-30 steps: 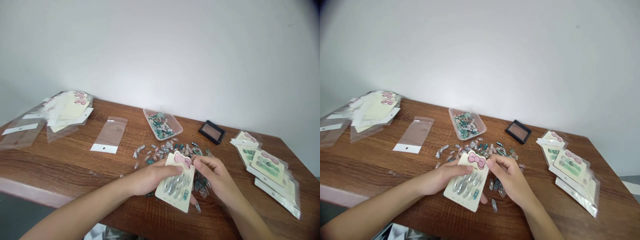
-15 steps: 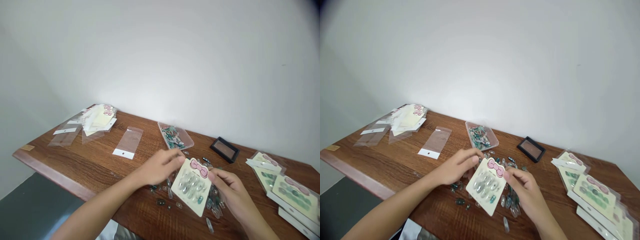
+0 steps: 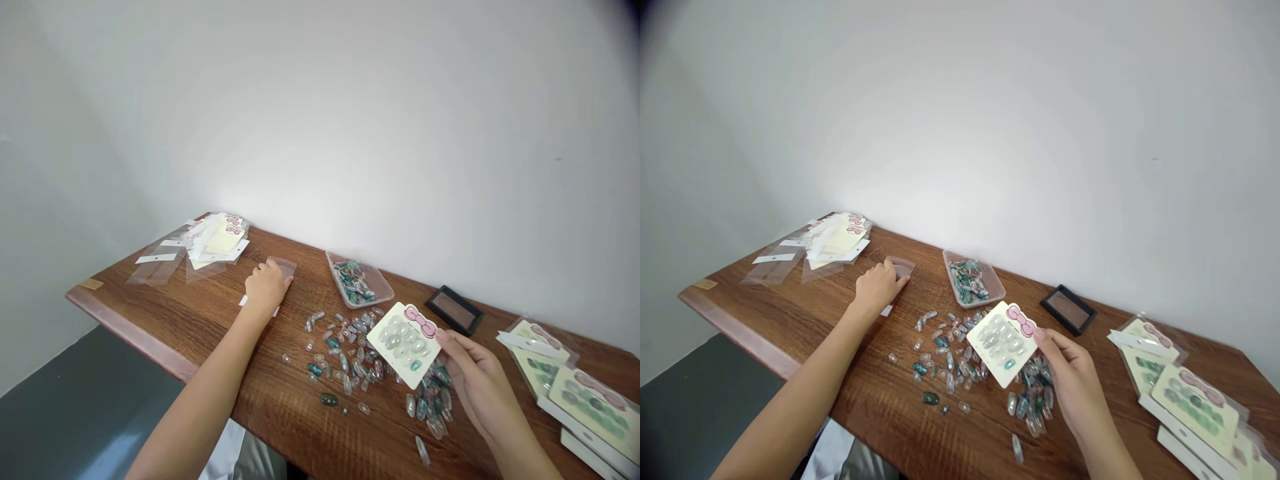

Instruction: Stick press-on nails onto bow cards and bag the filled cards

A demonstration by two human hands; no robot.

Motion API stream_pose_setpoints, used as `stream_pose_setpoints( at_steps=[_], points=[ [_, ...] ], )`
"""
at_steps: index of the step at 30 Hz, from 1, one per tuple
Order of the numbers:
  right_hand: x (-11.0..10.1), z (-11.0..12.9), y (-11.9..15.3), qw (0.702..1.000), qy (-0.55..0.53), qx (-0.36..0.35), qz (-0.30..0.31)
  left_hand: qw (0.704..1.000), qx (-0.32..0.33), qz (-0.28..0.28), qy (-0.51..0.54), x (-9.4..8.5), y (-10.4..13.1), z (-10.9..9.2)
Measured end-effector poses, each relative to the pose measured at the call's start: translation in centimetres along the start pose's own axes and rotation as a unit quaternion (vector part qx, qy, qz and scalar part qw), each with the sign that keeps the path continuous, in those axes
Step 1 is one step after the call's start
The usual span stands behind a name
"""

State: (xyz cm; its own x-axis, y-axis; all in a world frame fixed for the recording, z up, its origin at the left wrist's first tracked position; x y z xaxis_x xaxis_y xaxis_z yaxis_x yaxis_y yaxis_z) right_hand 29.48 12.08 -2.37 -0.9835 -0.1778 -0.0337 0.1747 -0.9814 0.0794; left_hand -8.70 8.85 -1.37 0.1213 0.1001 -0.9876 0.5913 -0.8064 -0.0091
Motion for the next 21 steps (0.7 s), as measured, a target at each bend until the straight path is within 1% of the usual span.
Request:
stream_pose_setpoints(
  at_steps=[4,11,17,21],
  points=[
    [0.1,0.1,-0.1,1.000,0.014,-0.005,0.003,1.000,0.006,-0.010,-0.015,-0.2,-0.1,0.1],
    [0.3,0.1,-0.2,0.999,0.031,-0.019,0.019,0.998,0.012,-0.053,-0.021,-0.6,-0.8,1.1],
    [0.4,0.3,-0.3,0.999,0.016,-0.025,0.018,0.992,-0.026,-0.123,-0.013,-1.6,-0.9,2.0],
    [0.5,0.6,-0.2,0.999,0.021,-0.030,0.018,0.987,-0.047,-0.154,0.010,-1.6,-1.0,2.3]
  ],
)
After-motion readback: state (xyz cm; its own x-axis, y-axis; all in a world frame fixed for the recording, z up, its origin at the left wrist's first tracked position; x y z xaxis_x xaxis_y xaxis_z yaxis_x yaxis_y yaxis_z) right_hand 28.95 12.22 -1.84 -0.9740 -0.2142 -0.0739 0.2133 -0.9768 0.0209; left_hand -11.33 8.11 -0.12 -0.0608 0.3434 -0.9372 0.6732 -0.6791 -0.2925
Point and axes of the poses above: each hand's wrist, its own y-axis away from the middle knuckle, its own x-axis out of the palm, z = x × y, the point moved 8 cm from there along -y, towards the middle knuckle, and after that the axes turned 2 degrees about z, right-handed, at the moved point
